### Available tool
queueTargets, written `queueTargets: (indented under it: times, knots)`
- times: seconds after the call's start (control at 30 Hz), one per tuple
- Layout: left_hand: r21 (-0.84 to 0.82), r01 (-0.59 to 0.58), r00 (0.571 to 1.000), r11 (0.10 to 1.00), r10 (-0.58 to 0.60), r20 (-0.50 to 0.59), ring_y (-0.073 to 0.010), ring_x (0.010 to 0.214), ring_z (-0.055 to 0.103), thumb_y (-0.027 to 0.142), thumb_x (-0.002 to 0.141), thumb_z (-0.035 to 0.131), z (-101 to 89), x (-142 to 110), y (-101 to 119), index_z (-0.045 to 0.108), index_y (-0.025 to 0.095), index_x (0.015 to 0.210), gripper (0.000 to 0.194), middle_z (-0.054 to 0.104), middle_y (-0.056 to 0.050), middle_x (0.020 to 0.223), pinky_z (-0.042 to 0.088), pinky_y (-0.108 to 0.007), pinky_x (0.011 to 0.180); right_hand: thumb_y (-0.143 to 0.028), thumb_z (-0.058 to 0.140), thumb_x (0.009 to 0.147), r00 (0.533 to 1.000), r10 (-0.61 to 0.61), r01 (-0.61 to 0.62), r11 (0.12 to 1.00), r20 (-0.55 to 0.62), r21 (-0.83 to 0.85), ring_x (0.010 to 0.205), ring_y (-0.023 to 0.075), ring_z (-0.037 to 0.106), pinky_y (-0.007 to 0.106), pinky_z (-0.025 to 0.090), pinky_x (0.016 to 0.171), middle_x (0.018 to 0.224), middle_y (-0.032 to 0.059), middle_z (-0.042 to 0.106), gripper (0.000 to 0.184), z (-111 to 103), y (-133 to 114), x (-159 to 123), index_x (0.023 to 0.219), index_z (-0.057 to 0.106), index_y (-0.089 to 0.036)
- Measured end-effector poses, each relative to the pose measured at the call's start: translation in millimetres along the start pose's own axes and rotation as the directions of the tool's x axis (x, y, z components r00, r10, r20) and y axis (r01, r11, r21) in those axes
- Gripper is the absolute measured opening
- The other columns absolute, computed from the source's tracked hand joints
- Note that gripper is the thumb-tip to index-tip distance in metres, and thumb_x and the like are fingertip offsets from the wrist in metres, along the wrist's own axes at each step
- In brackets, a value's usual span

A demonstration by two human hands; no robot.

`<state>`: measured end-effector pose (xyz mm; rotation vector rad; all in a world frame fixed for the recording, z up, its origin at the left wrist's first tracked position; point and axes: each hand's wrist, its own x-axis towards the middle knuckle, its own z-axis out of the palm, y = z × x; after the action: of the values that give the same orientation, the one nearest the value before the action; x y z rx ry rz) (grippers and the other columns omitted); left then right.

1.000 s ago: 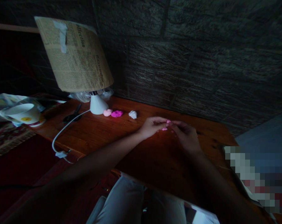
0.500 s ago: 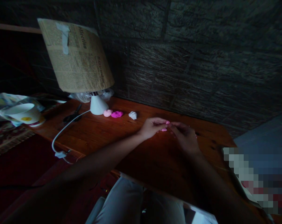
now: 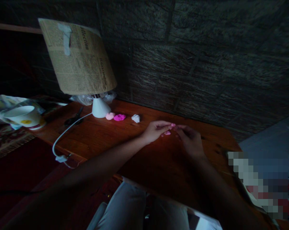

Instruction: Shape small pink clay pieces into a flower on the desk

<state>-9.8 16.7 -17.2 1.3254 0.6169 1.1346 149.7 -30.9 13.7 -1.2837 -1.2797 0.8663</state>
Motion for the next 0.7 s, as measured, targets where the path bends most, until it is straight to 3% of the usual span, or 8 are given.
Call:
queueTargets:
  times: [0.13,0.4,0.7]
  knots:
    - [0.0,0.007,1.0,1.0,-0.007,-0.017,-0.0149,0.077,0.069,0.044,0.075,0.078,0.3,0.0,-1.4,0.075,0.015,0.107,0.043,0.076,-0.012,0.108,0.045,-0.022,0.058,-0.06,0.077,0.067,0.999,0.03,-0.03,0.999,-0.013,0.023,0.063,0.0149,0.059,0.027,0.045,0.056,0.075,0.0044,0.071,0.047,-1.0,1.4,0.8,0.088,0.075,-0.018]
    - [-0.019,0.024,0.999,1.0,-0.025,-0.031,-0.0138,0.072,0.067,0.042,0.073,0.08,1.9,-2.3,1.9,0.077,0.013,0.1,0.039,0.077,-0.011,0.094,0.044,-0.022,0.057,-0.058,0.078,0.068,0.999,0.015,-0.016,0.999,0.039,0.043,0.059,0.013,0.054,0.025,0.042,0.053,0.069,0.002,0.068,0.044,-0.4,4.1,1.3,0.087,0.075,-0.019]
    - [-0.05,0.041,0.997,0.998,-0.044,-0.057,-0.0134,0.071,0.067,0.04,0.072,0.082,3.4,-2.1,3.6,0.077,0.013,0.098,0.038,0.077,-0.01,0.092,0.044,-0.022,0.058,-0.057,0.077,0.071,0.999,-0.006,0.004,0.999,0.042,0.034,0.059,0.0129,0.054,0.026,0.042,0.053,0.071,0.0023,0.069,0.042,0.1,7.4,2.3,0.088,0.075,-0.019]
